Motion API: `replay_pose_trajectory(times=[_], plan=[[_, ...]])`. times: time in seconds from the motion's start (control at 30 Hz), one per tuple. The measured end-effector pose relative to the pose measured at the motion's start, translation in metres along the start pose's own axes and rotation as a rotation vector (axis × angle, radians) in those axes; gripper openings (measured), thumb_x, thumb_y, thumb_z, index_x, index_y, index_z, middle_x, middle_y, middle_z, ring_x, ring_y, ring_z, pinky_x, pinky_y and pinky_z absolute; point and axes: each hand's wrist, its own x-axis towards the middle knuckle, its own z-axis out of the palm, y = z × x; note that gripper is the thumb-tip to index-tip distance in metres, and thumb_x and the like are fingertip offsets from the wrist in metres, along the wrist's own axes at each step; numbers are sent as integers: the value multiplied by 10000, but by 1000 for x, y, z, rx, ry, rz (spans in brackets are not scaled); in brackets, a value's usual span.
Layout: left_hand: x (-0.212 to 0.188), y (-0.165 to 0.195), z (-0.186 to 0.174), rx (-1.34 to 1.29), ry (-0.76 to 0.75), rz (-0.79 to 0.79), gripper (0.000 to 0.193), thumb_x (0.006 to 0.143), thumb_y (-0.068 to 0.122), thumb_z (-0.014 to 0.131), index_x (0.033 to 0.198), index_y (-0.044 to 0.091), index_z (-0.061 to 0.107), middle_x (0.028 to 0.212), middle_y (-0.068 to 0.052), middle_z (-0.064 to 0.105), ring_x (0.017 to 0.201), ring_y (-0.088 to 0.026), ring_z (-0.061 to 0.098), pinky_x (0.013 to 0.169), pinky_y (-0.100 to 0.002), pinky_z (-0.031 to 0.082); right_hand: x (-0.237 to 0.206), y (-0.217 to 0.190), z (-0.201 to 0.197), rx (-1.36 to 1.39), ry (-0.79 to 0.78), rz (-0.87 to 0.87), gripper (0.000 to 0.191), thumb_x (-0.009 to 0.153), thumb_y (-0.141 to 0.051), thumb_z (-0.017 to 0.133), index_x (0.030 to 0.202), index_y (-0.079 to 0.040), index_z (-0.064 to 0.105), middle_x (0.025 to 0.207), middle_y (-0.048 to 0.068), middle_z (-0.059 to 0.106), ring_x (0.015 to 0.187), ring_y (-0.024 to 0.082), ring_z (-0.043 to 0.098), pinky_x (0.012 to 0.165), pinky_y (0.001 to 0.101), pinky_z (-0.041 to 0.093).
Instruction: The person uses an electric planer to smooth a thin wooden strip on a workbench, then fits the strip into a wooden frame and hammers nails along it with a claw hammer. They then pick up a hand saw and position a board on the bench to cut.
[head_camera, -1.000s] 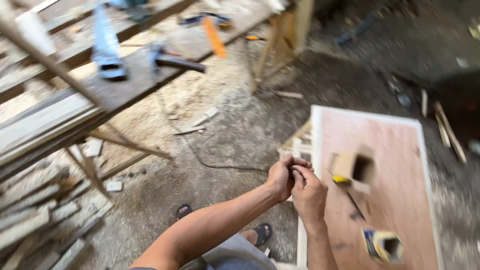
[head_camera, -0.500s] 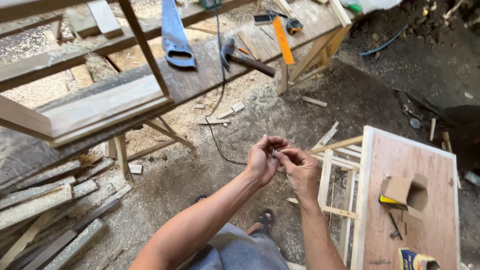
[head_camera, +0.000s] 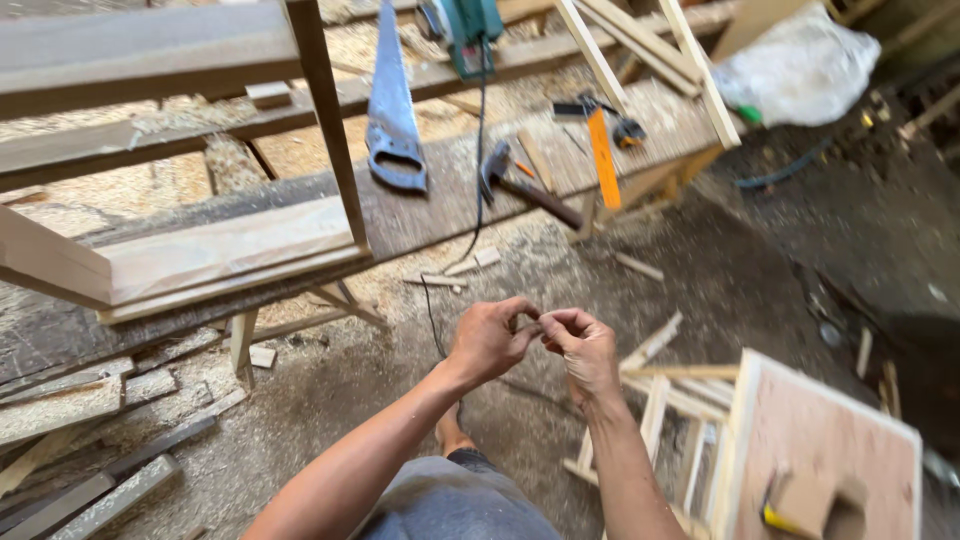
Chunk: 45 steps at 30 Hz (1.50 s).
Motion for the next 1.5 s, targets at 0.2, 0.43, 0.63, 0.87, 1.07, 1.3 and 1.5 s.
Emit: replay_pose_trajectory(times=[0.2, 0.43, 0.63, 0.87, 1.07, 1.3, 1.5], plan=[[65, -8, -10, 283, 220, 164, 102, 837, 255, 760, 872, 161, 742, 766, -79, 724, 697, -308, 708, 589, -450, 540, 75, -24, 17, -228, -187, -138, 59, 910, -54, 748, 909, 4, 755, 847, 34, 732, 773, 102, 669, 714, 262, 557], [102, -47, -24, 70, 331, -18, 131, 855, 217, 749, 925, 107, 745, 665, -101, 651, 589, -231, 630, 535, -384, 483, 190, -24, 34, -665, -266, -464, 194, 912, -130, 725, 1078, -46, 777, 1026, 93, 739, 882, 187, 697, 720, 323, 569], [80, -93, -61, -116, 363, -200, 137, 893, 190, 743, 909, 65, 689, 585, -41, 557, 527, -90, 458, 489, -309, 363, 271, -6, 39, -1336, -64, -542, 523, 796, -309, 799, 1247, -78, 668, 1196, 193, 651, 1141, 401, 612, 940, 541, 484], [32, -166, -105, -158, 591, -279, 72, 969, 169, 650, 977, 159, 721, 779, 37, 714, 553, -33, 513, 443, -231, 420, 300, 5, 75, -1575, -234, -460, 370, 896, -87, 646, 1244, 24, 585, 1078, 237, 602, 942, 361, 627, 801, 529, 522], [36, -230, -161, 161, 612, -317, 99, 967, 242, 687, 994, 240, 782, 755, 58, 744, 485, -63, 524, 371, -239, 317, 252, -15, 96, -900, -289, -317, 249, 874, -37, 570, 1112, 29, 539, 1112, 50, 516, 707, 170, 573, 533, 344, 541], [67, -266, -188, 449, 380, -109, 47, 941, 352, 741, 932, 355, 787, 786, 125, 758, 568, -46, 596, 372, -232, 308, 103, -32, 141, -367, -391, -96, 70, 959, -63, 537, 914, -9, 541, 623, 65, 548, 441, 153, 505, 383, 327, 467], [55, -257, -204, 447, 171, -232, 102, 936, 376, 725, 1024, 364, 776, 827, 60, 755, 649, -169, 706, 493, -336, 537, 19, -27, 211, -417, -410, -275, 172, 1015, -196, 548, 1046, -28, 566, 632, 37, 583, 428, 128, 528, 338, 322, 453]])
